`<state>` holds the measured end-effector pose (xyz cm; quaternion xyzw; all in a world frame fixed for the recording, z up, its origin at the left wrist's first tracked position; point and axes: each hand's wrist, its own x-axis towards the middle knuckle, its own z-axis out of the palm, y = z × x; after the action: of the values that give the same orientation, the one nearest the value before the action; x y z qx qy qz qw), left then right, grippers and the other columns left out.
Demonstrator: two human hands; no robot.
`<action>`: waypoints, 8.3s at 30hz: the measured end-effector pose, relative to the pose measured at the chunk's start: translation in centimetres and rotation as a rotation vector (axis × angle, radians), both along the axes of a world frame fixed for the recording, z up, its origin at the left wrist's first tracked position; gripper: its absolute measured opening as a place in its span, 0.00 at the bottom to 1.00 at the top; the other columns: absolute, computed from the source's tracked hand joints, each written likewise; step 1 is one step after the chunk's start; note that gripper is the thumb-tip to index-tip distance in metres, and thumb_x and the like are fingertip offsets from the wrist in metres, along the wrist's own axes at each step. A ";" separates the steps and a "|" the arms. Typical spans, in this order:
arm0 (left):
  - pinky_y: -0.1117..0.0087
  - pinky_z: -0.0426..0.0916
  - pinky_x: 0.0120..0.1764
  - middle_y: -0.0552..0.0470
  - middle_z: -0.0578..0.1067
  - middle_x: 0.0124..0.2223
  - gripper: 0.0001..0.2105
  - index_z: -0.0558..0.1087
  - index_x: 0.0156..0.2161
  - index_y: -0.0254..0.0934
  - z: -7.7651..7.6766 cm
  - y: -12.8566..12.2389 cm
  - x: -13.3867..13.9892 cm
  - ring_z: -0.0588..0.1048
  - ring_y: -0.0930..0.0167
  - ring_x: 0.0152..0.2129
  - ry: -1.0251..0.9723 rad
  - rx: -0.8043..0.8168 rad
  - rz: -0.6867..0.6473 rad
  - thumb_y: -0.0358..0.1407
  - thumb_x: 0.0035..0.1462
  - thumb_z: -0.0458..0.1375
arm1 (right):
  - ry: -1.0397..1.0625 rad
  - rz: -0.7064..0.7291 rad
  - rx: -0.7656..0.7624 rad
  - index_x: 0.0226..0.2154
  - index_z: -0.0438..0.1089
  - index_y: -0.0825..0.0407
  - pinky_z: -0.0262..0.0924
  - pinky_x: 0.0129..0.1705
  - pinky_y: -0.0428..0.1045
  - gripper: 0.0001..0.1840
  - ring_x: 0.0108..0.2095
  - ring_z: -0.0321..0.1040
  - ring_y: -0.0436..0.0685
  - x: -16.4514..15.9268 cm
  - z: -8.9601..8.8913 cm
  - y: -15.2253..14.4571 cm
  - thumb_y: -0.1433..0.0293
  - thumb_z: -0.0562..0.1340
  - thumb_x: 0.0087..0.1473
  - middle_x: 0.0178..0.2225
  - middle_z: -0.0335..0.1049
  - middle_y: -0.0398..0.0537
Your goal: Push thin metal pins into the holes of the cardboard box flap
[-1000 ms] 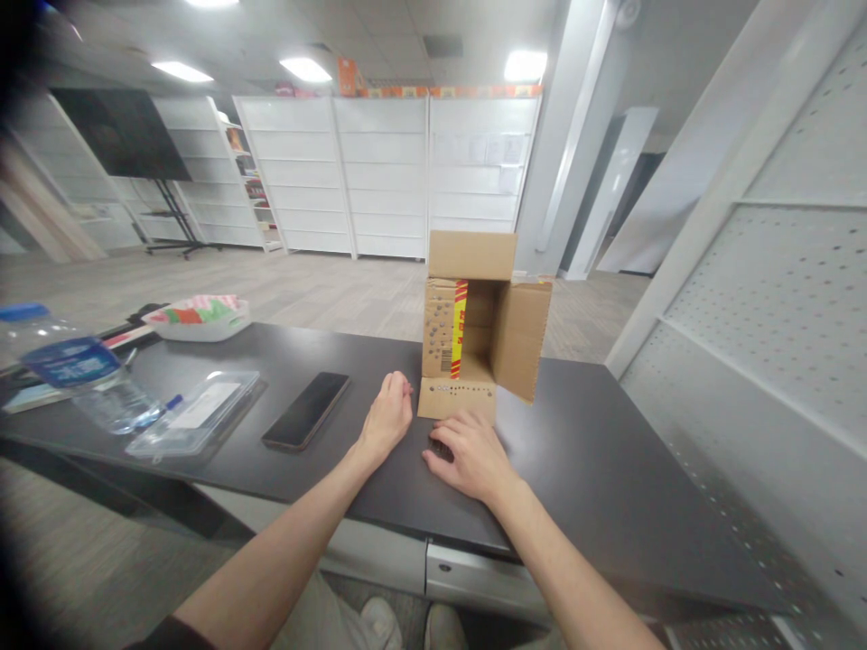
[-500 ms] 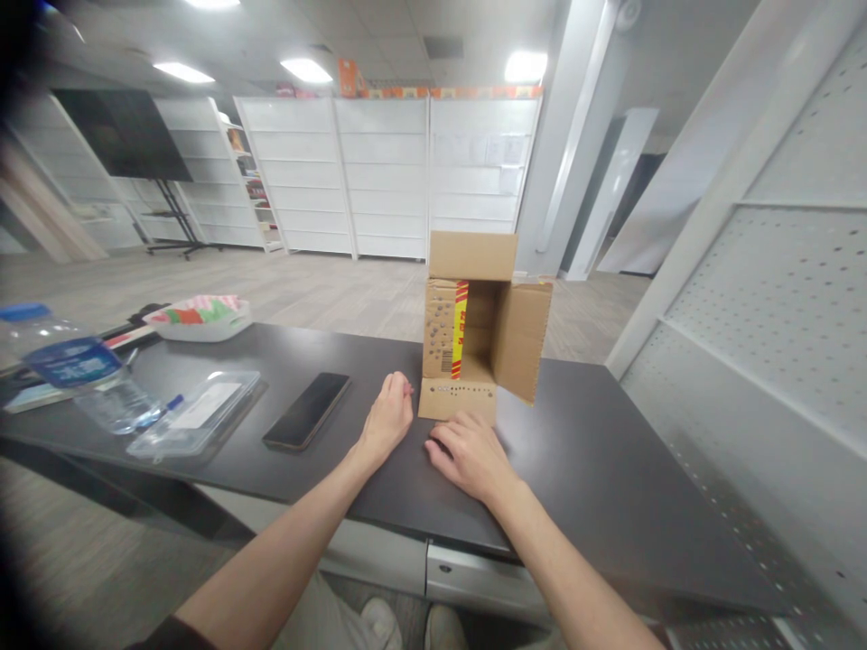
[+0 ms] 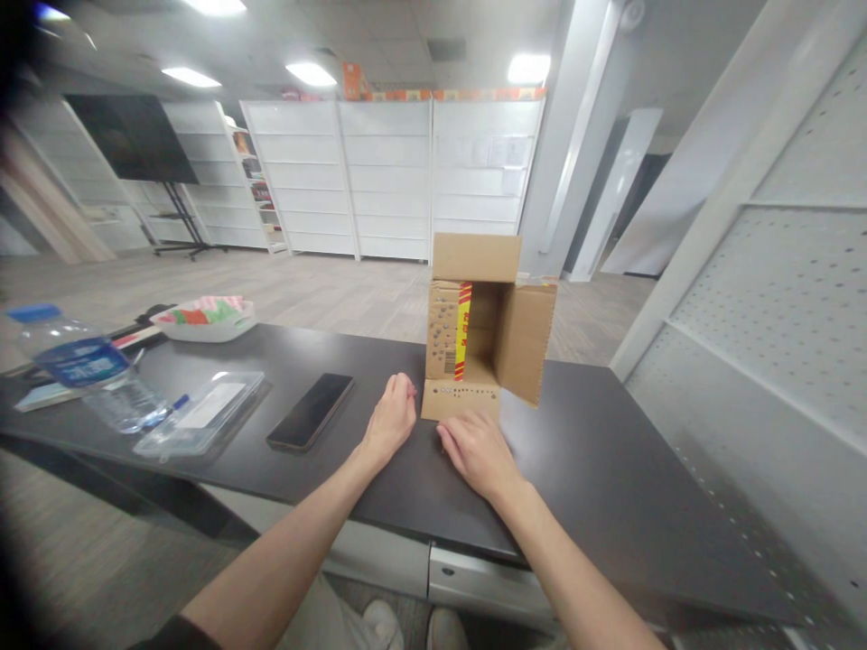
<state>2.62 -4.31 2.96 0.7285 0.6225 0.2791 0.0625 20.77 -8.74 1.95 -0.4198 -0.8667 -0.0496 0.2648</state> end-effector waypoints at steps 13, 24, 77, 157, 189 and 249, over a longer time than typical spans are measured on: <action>0.69 0.67 0.38 0.46 0.71 0.45 0.07 0.63 0.42 0.39 0.3 -0.2 0.1 0.76 0.67 0.39 0.003 -0.011 0.007 0.28 0.65 0.44 | 0.124 -0.036 -0.052 0.34 0.72 0.51 0.57 0.43 0.52 0.21 0.36 0.71 0.57 0.3 0.7 1.4 0.64 0.47 0.69 0.31 0.75 0.49; 0.69 0.67 0.38 0.46 0.71 0.45 0.07 0.63 0.43 0.39 0.3 -0.1 0.1 0.76 0.67 0.38 0.023 -0.024 0.016 0.29 0.66 0.44 | 0.446 -0.149 -0.107 0.31 0.73 0.50 0.63 0.36 0.50 0.22 0.32 0.73 0.58 0.7 1.7 4.0 0.59 0.50 0.66 0.30 0.77 0.50; 0.69 0.66 0.38 0.46 0.71 0.44 0.07 0.63 0.42 0.39 0.3 -0.1 0.0 0.76 0.67 0.39 -0.004 -0.015 0.010 0.29 0.66 0.43 | 0.280 -0.198 0.172 0.37 0.72 0.51 0.54 0.42 0.54 0.12 0.39 0.71 0.59 -0.1 -0.4 4.9 0.65 0.55 0.66 0.36 0.77 0.49; 0.69 0.67 0.40 0.47 0.71 0.43 0.08 0.63 0.42 0.39 0.1 0.0 0.0 0.76 0.68 0.39 -0.030 -0.005 0.005 0.29 0.66 0.43 | 0.069 0.046 -0.146 0.44 0.70 0.50 0.55 0.51 0.58 0.13 0.45 0.68 0.61 0.7 0.6 -0.4 0.68 0.63 0.54 0.41 0.76 0.50; 0.68 0.68 0.39 0.44 0.71 0.46 0.08 0.63 0.44 0.38 0.2 0.0 0.0 0.76 0.67 0.39 0.014 -0.041 0.007 0.28 0.65 0.44 | 0.337 -0.053 0.061 0.40 0.71 0.51 0.59 0.42 0.53 0.13 0.38 0.70 0.59 1.6 -0.4 1.2 0.65 0.52 0.68 0.37 0.76 0.50; 0.69 0.67 0.40 0.46 0.71 0.44 0.07 0.63 0.42 0.39 0.5 -0.2 0.1 0.76 0.67 0.39 -0.001 -0.033 0.006 0.28 0.65 0.43 | 0.291 -0.228 0.175 0.39 0.72 0.50 0.55 0.43 0.54 0.13 0.40 0.71 0.60 0.4 -0.3 4.5 0.66 0.53 0.66 0.37 0.77 0.50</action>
<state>2.72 -4.49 3.43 0.7253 0.6292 0.2693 0.0743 21.14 -4.24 1.62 -0.4933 -0.7585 -0.0931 0.4154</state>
